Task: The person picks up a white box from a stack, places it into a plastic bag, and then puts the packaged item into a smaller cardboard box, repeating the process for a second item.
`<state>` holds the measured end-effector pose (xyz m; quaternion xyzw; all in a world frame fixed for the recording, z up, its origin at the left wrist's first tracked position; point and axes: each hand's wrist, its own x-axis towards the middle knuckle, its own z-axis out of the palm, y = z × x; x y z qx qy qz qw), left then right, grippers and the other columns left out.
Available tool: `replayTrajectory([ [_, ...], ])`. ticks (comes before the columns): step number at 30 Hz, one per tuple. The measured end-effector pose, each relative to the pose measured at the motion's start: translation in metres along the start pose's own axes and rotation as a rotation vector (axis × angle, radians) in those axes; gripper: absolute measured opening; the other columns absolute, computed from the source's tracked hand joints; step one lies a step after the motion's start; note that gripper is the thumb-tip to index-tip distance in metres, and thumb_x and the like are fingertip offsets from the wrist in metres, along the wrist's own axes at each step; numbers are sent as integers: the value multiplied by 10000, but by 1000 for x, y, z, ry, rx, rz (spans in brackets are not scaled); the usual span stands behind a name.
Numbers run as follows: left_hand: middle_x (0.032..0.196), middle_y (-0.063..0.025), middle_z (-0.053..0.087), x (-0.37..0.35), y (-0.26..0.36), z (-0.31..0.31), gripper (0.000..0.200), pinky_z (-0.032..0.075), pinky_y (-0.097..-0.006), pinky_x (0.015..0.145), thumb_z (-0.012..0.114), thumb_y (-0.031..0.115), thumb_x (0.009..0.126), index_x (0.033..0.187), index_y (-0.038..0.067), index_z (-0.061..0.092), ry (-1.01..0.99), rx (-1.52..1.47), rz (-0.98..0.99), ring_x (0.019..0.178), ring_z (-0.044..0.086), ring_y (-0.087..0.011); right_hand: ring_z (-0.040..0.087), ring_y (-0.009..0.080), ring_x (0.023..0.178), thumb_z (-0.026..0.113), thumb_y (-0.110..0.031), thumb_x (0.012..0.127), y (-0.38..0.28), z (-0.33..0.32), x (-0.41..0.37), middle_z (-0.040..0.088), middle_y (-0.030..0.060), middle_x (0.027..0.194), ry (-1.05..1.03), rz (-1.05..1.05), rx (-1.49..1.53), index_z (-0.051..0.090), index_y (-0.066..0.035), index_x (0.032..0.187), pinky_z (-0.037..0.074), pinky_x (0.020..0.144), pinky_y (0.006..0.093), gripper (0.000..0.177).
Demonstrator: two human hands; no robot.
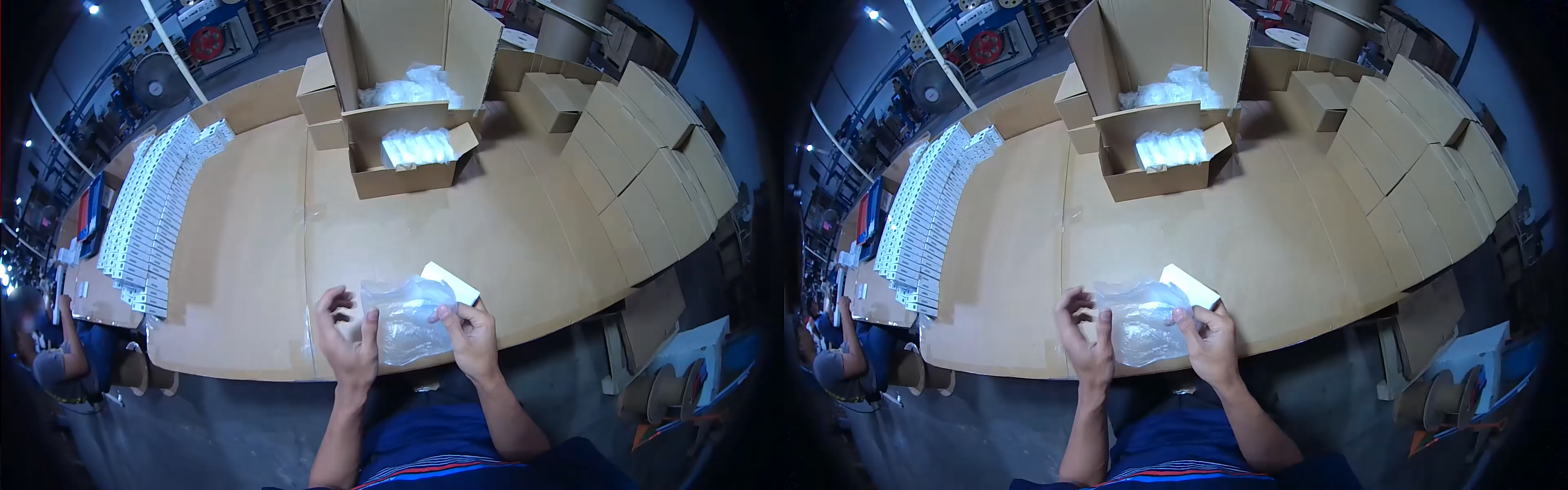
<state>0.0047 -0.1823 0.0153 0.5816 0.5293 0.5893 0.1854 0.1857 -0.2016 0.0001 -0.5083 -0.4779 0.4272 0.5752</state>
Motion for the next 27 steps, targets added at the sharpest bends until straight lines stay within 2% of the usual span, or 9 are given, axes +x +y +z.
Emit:
replayTrajectory([
  [2, 1087, -118, 638, 1, 6, -7, 449, 468, -398, 887, 813, 70, 825, 1218, 34, 600, 97, 222, 274, 992, 592, -269, 564, 151, 941, 697, -224, 1000, 2, 0, 1, 597, 99, 1077, 17, 11, -39, 774, 13, 907, 456, 799, 282, 266],
  [5, 1067, -112, 657, 16, 28, -9, 477, 472, -397, 861, 839, 42, 778, 1202, 46, 620, -63, 411, 520, 997, 598, -281, 559, 148, 895, 707, -224, 993, 5, 0, 0, 603, 99, 1049, 20, 29, -91, 773, 16, 905, 448, 750, 281, 264],
  [6, 1056, -87, 680, 21, 32, -6, 453, 474, -397, 852, 863, 52, 744, 1149, 57, 659, -99, 442, 520, 1010, 613, -284, 554, 147, 875, 709, -223, 991, 5, 0, 0, 606, 99, 1036, 21, 16, -90, 772, 16, 907, 442, 732, 280, 261],
  [10, 985, -46, 698, 32, 30, 0, 323, 473, -392, 856, 849, 52, 768, 1051, 73, 696, -210, 412, 380, 986, 641, -242, 538, 144, 843, 718, -212, 983, 13, 2, 2, 611, 113, 1004, 38, -58, -30, 767, 19, 908, 425, 707, 273, 248],
  [13, 920, -42, 673, 33, 17, 0, 285, 454, -378, 846, 828, 64, 786, 1036, 69, 691, -248, 375, 383, 971, 636, -232, 542, 143, 846, 705, -237, 992, 20, -1, 2, 612, 115, 997, 40, -17, -33, 768, 11, 894, 424, 711, 269, 274],
  [14, 882, -76, 688, 36, 17, -2, 254, 496, -381, 815, 810, 1, 792, 995, 62, 670, -280, 373, 407, 923, 654, -251, 548, 145, 850, 697, -247, 997, 18, -2, 3, 612, 112, 999, 21, -10, -84, 768, 6, 884, 429, 712, 272, 287],
  [18, 853, -130, 684, 39, 3, -5, 125, 578, -355, 769, 696, -35, 895, 943, -19, 582, -391, 116, 85, 840, 736, -243, 556, 151, 848, 671, -284, 1013, 8, -11, 3, 612, 96, 1006, -64, 41, -218, 764, -9, 846, 439, 703, 284, 334],
  [22, 823, -143, 694, 49, -6, -14, 139, 592, -340, 789, 689, -14, 919, 924, -25, 550, -546, 98, 41, 857, 756, -240, 590, 181, 855, 676, -265, 1006, 7, -15, 4, 625, 109, 1048, -100, 45, -236, 751, 1, 827, 460, 709, 298, 329],
  [27, 838, -129, 712, 58, 15, -14, 210, 547, -342, 834, 772, 71, 874, 923, 6, 578, -601, 162, 88, 844, 751, -248, 656, 268, 981, 693, -209, 984, 1, -11, 3, 635, 178, 1196, -89, -39, -327, 739, 32, 824, 511, 820, 330, 293],
])
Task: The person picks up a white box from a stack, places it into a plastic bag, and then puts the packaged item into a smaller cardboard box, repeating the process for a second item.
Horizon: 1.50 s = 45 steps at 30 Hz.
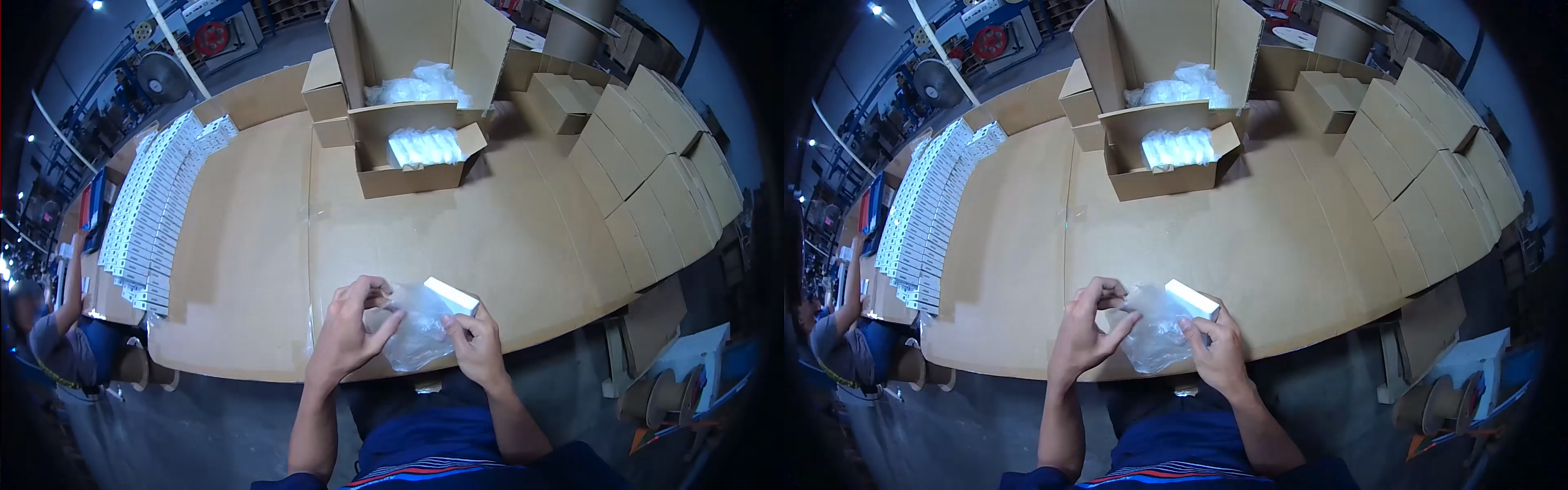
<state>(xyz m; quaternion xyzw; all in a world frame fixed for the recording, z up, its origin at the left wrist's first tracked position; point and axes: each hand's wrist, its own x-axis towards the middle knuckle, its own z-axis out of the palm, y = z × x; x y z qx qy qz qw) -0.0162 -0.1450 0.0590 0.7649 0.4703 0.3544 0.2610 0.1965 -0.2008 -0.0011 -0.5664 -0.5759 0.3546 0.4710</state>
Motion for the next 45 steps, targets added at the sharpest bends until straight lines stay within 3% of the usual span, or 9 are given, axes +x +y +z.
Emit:
replayTrajectory([
  [14, 667, -224, 548, 13, 7, 12, 266, 422, -498, 647, 571, 159, 1031, 841, -18, 517, -122, -77, -90, 627, 547, -406, 640, 374, 1147, 797, -117, 864, -11, -10, -6, 549, 226, 1349, -126, -208, -200, 729, 25, 933, 525, 963, 419, 172],
  [20, 653, -209, 545, 12, -19, 32, 254, 506, -467, 977, 542, 163, 1042, 871, -24, 551, 0, 24, 94, 631, 593, -392, 644, 376, 1129, 795, -108, 862, -10, -10, -8, 540, 229, 1356, -140, -193, -198, 738, 17, 920, 529, 947, 422, 150],
  [24, 616, -86, 610, 9, -28, 40, 297, 443, -449, 1092, 534, 271, 1072, 1039, 3, 659, 235, -432, -44, 515, 600, -187, 652, 357, 1106, 792, -88, 858, -12, -9, -8, 570, 222, 1316, -102, -125, -133, 740, 17, 914, 530, 928, 404, 130],
  [26, 1157, -150, 648, 1, -41, 42, 441, 424, -394, 1120, 518, 405, 1068, 1214, -11, 534, 320, -882, -181, 918, 670, -229, 657, 343, 1079, 794, -78, 853, -5, -7, -8, 591, 213, 1280, -35, -86, -118, 738, 19, 911, 530, 912, 394, 125],
  [28, 1306, -180, 584, 0, -46, 50, 579, 414, -379, 1124, 582, 463, 1030, 1351, -2, 454, 530, -918, -40, 1126, 627, -245, 653, 277, 1014, 806, -52, 836, -3, -10, -7, 606, 186, 1232, 9, -111, -124, 740, 23, 911, 527, 829, 334, 124],
  [29, 1439, -162, 475, -12, -49, 47, 811, 415, -376, 1117, 749, 481, 917, 1447, 1, 366, 375, -1028, -135, 1351, 470, -246, 651, 244, 982, 812, -39, 828, -3, -11, -5, 613, 173, 1208, 32, -123, -127, 741, 25, 910, 525, 788, 304, 126],
  [33, 1344, -155, 562, -36, -45, 53, 854, 451, -373, 1080, 926, 156, 753, 1421, 2, 416, 3, -893, -243, 1289, 539, -232, 647, 268, 989, 814, -52, 829, -8, -9, -3, 609, 176, 1185, 12, -29, -68, 739, 19, 919, 522, 813, 330, 137],
  [37, 1227, -140, 636, -37, -33, 63, 825, 542, -339, 962, 946, 49, 685, 1359, -30, 479, 53, -789, -301, 1132, 645, -205, 638, 331, 1064, 800, -75, 842, 3, -3, -1, 603, 201, 1210, -11, -183, -78, 727, 14, 965, 516, 919, 380, 169],
  [45, 1113, -156, 709, -46, -31, 61, 644, 573, -340, 908, 943, 130, 714, 1220, -43, 583, 124, -549, -213, 1041, 696, -208, 589, 223, 1160, 549, -60, 994, -3, -40, 18, 597, 145, 1313, 54, -41, 181, 682, 11, 1248, 424, 1060, 341, 295],
])
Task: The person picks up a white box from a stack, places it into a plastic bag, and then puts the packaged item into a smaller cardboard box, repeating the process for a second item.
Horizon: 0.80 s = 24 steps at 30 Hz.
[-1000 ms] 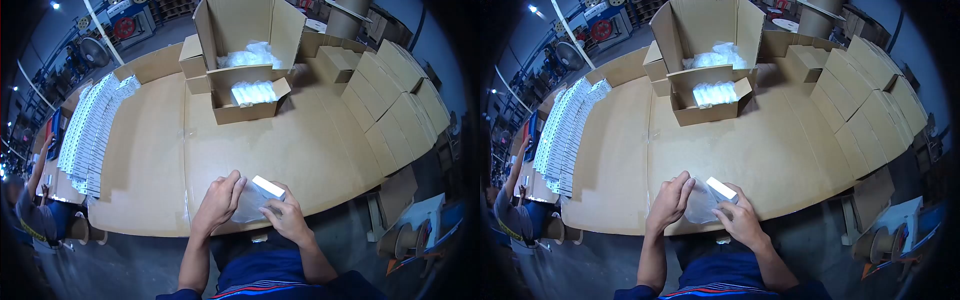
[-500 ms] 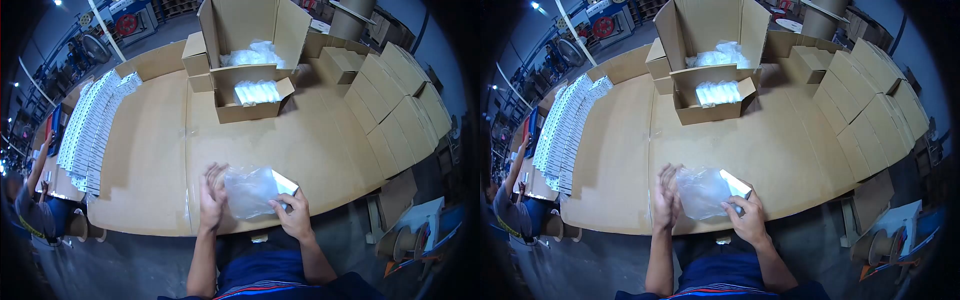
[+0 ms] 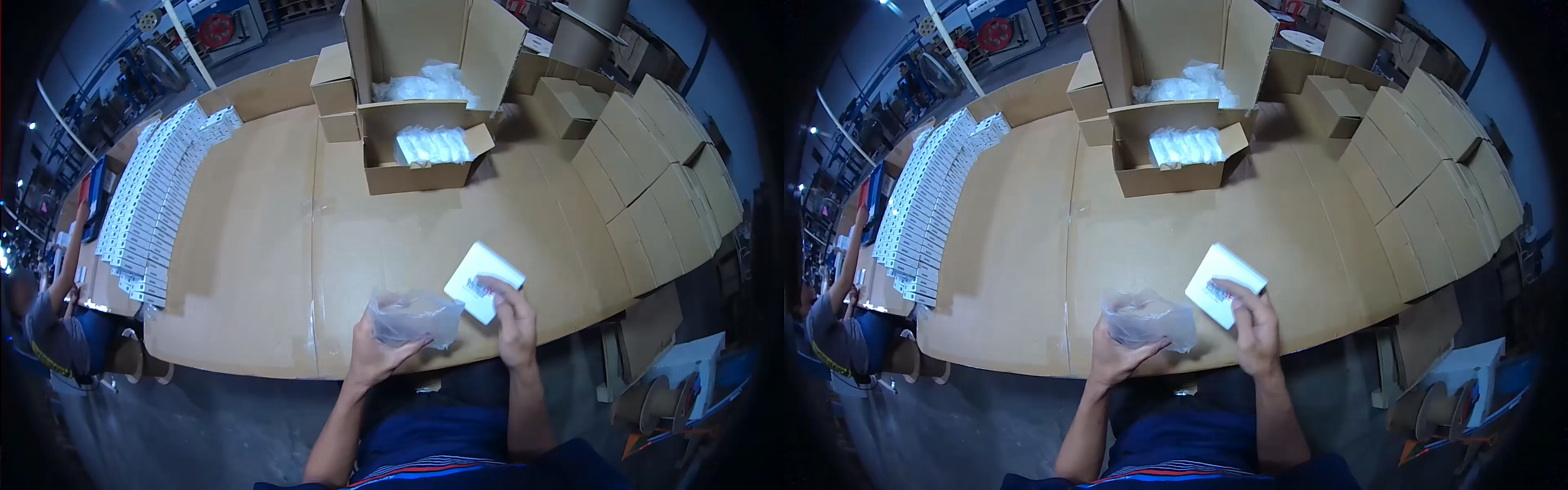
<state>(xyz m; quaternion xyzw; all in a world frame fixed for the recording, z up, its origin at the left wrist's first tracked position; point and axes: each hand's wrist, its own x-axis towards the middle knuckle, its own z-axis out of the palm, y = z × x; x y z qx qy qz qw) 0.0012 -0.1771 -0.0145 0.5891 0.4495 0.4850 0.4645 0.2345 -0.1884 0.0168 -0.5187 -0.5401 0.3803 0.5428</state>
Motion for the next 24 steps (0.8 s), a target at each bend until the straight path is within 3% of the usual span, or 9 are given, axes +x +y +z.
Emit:
replayTrajectory([
  [1, 1100, -160, 718, -1, 1, 0, 628, 576, -342, 899, 941, 136, 716, 1207, -42, 592, 0, 27, 3, 1030, 702, -207, 584, 199, 1160, 524, -59, 1012, 1, -2, 7, 596, 129, 1321, 53, -23, 32, 660, 13, 1292, 427, 1059, 336, 320],
  [2, 1114, -159, 705, -1, 1, 0, 653, 573, -343, 908, 948, 135, 707, 1213, -48, 579, -21, 26, -21, 1041, 696, -212, 575, 176, 1164, 569, -13, 994, -5, 0, 15, 585, 128, 1291, 76, -44, 237, 519, 12, 1406, 456, 1032, 323, 416],
  [5, 1138, -156, 680, -3, 0, 1, 696, 566, -344, 925, 959, 134, 693, 1226, -61, 555, -67, 34, -68, 1062, 684, -223, 573, 168, 1154, 631, 58, 947, -29, 10, 37, 553, 124, 1222, 69, -232, 367, 377, -6, 1432, 493, 986, 311, 552],
  [6, 1134, -156, 682, -4, 1, 1, 690, 565, -343, 925, 956, 136, 697, 1225, -61, 557, -71, 44, -64, 1060, 685, -223, 585, 166, 1116, 702, 100, 888, -35, 15, 40, 513, 105, 1159, 117, -191, 407, 361, -36, 1336, 510, 964, 304, 579],
  [10, 1082, -161, 741, -5, 5, 1, 607, 578, -351, 891, 917, 136, 739, 1224, -25, 589, -70, 66, -21, 1013, 720, -209, 614, 155, 1055, 729, 87, 883, -40, 28, 46, 509, 90, 1128, -22, -249, 378, 403, -26, 1193, 548, 912, 289, 463],
  [17, 1076, -156, 746, -2, 4, -2, 602, 578, -354, 889, 920, 122, 736, 1219, -38, 599, -57, 47, 4, 1012, 721, -207, 663, 155, 991, 678, 80, 930, -38, 32, 47, 521, 90, 1089, -189, -225, 344, 413, -11, 1148, 589, 847, 279, 354],
  [24, 1047, -155, 755, -4, -4, 0, 591, 581, -358, 880, 911, 122, 743, 1223, -43, 607, -81, 17, -37, 988, 729, -208, 568, 119, 969, 704, 8, 933, -30, 18, 48, 570, 73, 1076, -227, -275, 253, 523, -25, 1138, 493, 837, 277, 275],
])
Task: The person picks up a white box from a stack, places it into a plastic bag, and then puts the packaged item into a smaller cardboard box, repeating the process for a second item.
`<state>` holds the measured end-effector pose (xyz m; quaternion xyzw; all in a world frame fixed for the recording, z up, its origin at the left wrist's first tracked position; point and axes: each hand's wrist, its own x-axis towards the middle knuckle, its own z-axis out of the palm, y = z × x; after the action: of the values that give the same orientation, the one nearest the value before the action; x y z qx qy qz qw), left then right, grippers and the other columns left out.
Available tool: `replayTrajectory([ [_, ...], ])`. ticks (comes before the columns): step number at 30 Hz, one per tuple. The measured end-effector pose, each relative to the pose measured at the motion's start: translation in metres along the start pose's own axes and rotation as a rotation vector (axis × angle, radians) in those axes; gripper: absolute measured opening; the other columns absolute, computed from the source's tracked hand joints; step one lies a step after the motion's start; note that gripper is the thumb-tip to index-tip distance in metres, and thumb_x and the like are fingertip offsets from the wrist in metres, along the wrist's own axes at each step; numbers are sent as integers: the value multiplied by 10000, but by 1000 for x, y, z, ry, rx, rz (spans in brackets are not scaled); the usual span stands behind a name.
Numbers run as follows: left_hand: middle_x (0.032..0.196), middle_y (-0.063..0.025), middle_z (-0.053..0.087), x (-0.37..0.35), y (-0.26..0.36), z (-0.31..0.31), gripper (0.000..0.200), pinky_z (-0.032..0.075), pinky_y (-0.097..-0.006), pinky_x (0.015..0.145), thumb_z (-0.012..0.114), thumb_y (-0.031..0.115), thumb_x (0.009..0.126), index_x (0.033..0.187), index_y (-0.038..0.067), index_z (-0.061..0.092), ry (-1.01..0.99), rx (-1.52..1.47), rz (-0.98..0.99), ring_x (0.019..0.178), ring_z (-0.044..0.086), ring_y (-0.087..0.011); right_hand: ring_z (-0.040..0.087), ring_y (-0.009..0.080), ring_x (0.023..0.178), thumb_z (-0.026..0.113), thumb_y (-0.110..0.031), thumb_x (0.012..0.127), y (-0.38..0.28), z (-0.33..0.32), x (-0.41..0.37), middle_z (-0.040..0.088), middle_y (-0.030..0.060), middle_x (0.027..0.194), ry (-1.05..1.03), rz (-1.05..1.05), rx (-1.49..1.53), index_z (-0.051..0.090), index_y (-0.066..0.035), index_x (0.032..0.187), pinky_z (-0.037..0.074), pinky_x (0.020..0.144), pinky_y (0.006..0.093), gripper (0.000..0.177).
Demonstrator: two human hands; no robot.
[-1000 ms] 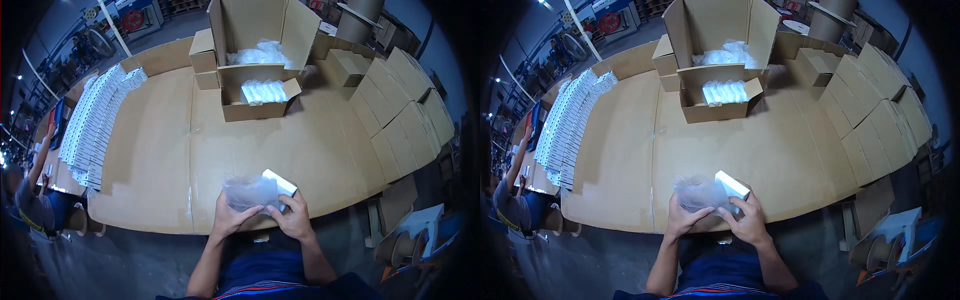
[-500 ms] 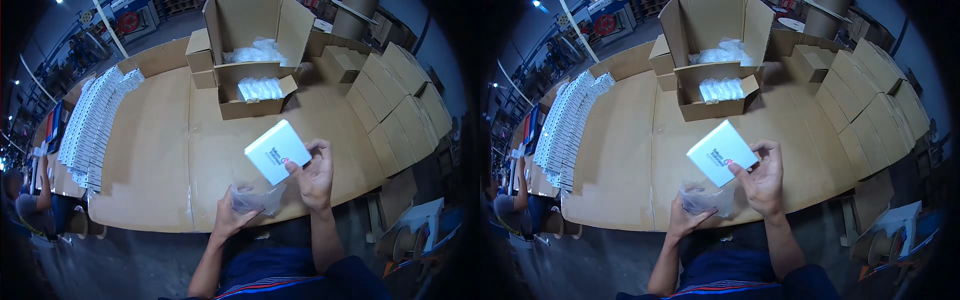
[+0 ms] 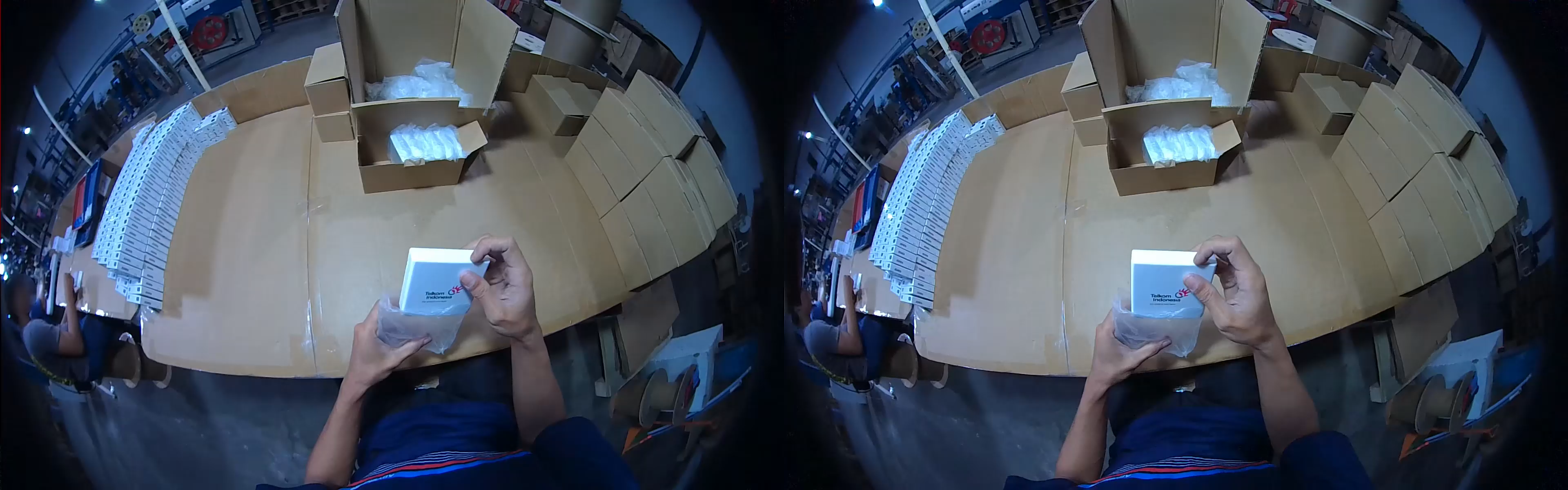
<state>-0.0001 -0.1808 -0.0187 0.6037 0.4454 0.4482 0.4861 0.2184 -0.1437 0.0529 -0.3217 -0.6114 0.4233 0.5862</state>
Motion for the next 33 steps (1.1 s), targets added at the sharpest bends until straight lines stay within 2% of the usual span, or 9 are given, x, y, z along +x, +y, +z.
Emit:
replayTrajectory([
  [7, 1058, -154, 758, 0, 0, 4, 606, 579, -373, 892, 899, 116, 747, 1254, -40, 605, 18, 27, 4, 1021, 734, -241, 608, 123, 841, 736, -96, 930, -2, 4, 3, 646, 58, 925, -12, 144, -240, 600, -4, 1031, 516, 811, 299, 193],
  [10, 1188, -151, 700, 3, 4, 2, 717, 541, -367, 982, 924, 66, 724, 1323, -55, 549, -32, -15, -55, 1119, 674, -208, 645, 136, 852, 753, -124, 920, 3, 10, 9, 673, 70, 899, 3, 57, -273, 619, 3, 1010, 533, 836, 310, 205],
  [13, 1209, -147, 694, 1, 8, 2, 592, 518, -351, 989, 807, 204, 897, 1357, -59, 542, -55, -82, 29, 1123, 660, -206, 675, 152, 890, 742, -116, 929, 10, 10, 11, 687, 85, 911, 0, 103, -358, 624, 13, 1025, 549, 859, 325, 200],
  [16, 1256, -119, 652, -5, -21, 4, 449, 480, -320, 1014, 563, 279, 1072, 1362, -62, 532, -9, -475, -150, 1145, 612, -181, 684, 155, 875, 719, -104, 948, 17, 11, 11, 692, 94, 889, -19, 227, -287, 625, 21, 1032, 554, 867, 326, 178],
  [19, 1265, -106, 637, -6, -32, 9, 454, 465, -307, 1012, 364, 296, 1135, 1366, -58, 530, 49, -497, -162, 1148, 595, -162, 678, 147, 932, 695, -96, 969, 26, 15, 3, 695, 89, 969, 1, 324, -207, 608, 23, 1089, 554, 870, 314, 190],
  [20, 1250, -108, 641, -6, -37, 10, 461, 471, -317, 1002, 412, 319, 1125, 1371, -53, 525, 88, -537, -161, 1138, 595, -149, 667, 144, 999, 686, -98, 980, 30, 16, -2, 683, 91, 1079, 50, 405, -18, 588, 26, 1153, 544, 898, 301, 234],
  [24, 1240, -111, 650, 0, -35, 9, 485, 473, -325, 1003, 403, 341, 1126, 1370, -60, 524, 205, -534, -100, 1143, 598, -159, 641, 120, 997, 692, -56, 974, 37, 14, -29, 662, 88, 1096, 133, 426, 238, 596, 40, 1166, 514, 932, 259, 235],
  [28, 1236, -114, 655, 6, -31, 4, 503, 461, -327, 1018, 367, 350, 1133, 1352, -67, 542, 161, -421, -56, 1154, 595, -166, 627, 90, 939, 693, -7, 965, 47, 22, -45, 675, 50, 991, 187, 453, 261, 649, 44, 1080, 514, 868, 234, 133],
  [33, 1362, -174, 611, 12, -24, 2, 562, 416, -348, 1096, 325, 363, 1136, 1468, -71, 458, 155, -233, 14, 1255, 567, -215, 635, 104, 958, 679, -3, 973, 51, 14, -46, 688, 64, 1027, 184, 382, 228, 661, 30, 1087, 515, 902, 247, 121],
])
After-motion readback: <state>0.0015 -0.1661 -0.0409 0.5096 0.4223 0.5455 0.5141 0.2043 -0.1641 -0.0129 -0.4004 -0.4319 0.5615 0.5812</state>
